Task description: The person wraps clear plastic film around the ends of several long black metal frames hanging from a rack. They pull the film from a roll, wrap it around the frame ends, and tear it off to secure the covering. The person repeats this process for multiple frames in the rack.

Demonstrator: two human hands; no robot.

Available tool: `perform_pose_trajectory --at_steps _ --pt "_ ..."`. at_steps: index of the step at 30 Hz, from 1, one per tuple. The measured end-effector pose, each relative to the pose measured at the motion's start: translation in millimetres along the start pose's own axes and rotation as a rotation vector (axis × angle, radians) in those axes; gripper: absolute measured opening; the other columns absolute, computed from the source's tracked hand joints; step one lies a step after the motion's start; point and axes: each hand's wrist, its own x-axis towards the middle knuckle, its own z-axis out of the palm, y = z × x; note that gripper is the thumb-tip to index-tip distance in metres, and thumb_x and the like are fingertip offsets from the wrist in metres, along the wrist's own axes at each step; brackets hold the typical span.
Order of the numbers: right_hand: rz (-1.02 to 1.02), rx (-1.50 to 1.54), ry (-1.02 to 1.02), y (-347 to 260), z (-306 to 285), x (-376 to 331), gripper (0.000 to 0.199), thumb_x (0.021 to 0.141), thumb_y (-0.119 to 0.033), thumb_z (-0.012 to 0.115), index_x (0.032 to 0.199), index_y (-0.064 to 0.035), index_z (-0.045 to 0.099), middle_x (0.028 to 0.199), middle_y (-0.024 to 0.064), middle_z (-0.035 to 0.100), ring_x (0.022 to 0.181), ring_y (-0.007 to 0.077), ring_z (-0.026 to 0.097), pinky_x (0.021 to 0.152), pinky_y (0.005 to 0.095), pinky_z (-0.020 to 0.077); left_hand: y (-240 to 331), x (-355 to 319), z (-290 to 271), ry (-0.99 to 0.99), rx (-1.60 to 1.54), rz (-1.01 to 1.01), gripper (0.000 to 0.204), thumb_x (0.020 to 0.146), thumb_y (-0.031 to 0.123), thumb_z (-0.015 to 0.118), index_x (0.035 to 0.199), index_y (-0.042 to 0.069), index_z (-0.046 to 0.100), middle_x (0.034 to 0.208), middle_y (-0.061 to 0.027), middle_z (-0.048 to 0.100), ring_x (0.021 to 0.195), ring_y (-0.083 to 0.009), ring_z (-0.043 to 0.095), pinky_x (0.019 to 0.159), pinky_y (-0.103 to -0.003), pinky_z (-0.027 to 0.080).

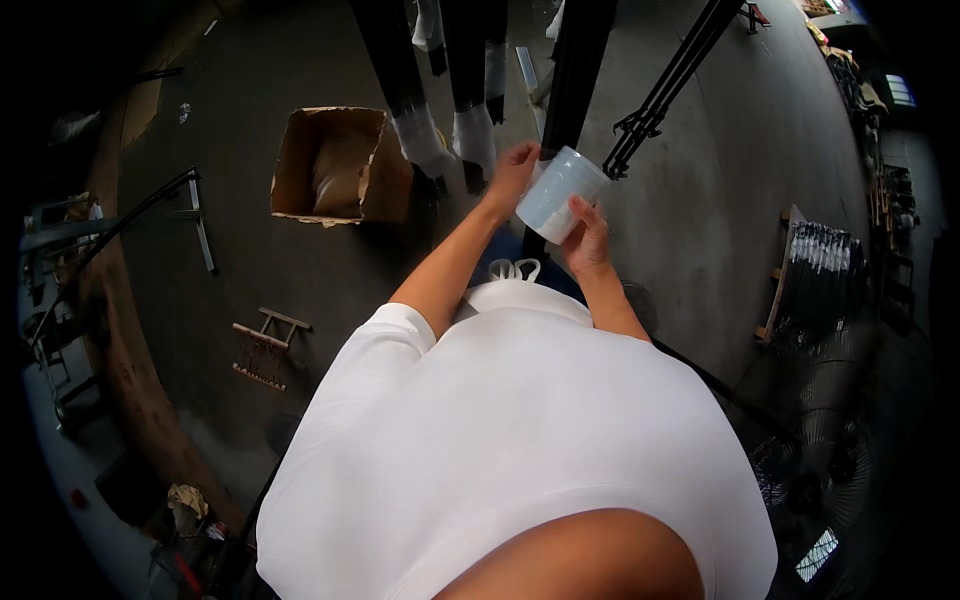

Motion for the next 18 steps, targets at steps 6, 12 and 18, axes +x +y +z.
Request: perform_pose_trajectory --at_steps 6,12,18 --pt "0.047 -0.051 -0.063 -6 3 -5 0.058 0.067 -0.028 0.071 0.113 -0.0074 0.043 0.103 0.0063 0.05 0.099 0.0191 0.048 0.085 0.036 0.0415 16 -5 6 -0.015 -0.117 0.11 0.009 0.089 0.013 0.048 0.087 0.006 0.054 0.078 0.0036 0.053 0.071 -0.0047 0.047 0.065 -0.02 0.039" --pt "0.08 -0.051 -0.051 -13 10 -10 0.058 0.067 -0.029 0.07 0.114 -0.0077 0.043 0.103 0.0058 0.05 0.099 0.0186 0.048 0.086 0.0351 0.04 31 -11 0 -0.056 0.159 0.061 0.011 0.089 0.013 0.048 0.087 0.003 0.054 0.08 0.0019 0.054 0.073 -0.0046 0.048 0.066 -0.02 0.039" --pt "0.112 -0.001 -0.073 -14 2 0 0.058 0.067 -0.029 0.07 0.115 -0.0085 0.043 0.103 0.0054 0.05 0.099 0.0182 0.048 0.086 0.0343 0.0389 43 -39 9 -0.086 0.035 0.02 0.016 0.09 0.021 0.049 0.093 0.006 0.051 0.084 0.0007 0.055 0.078 -0.0031 0.047 0.066 -0.018 0.038"
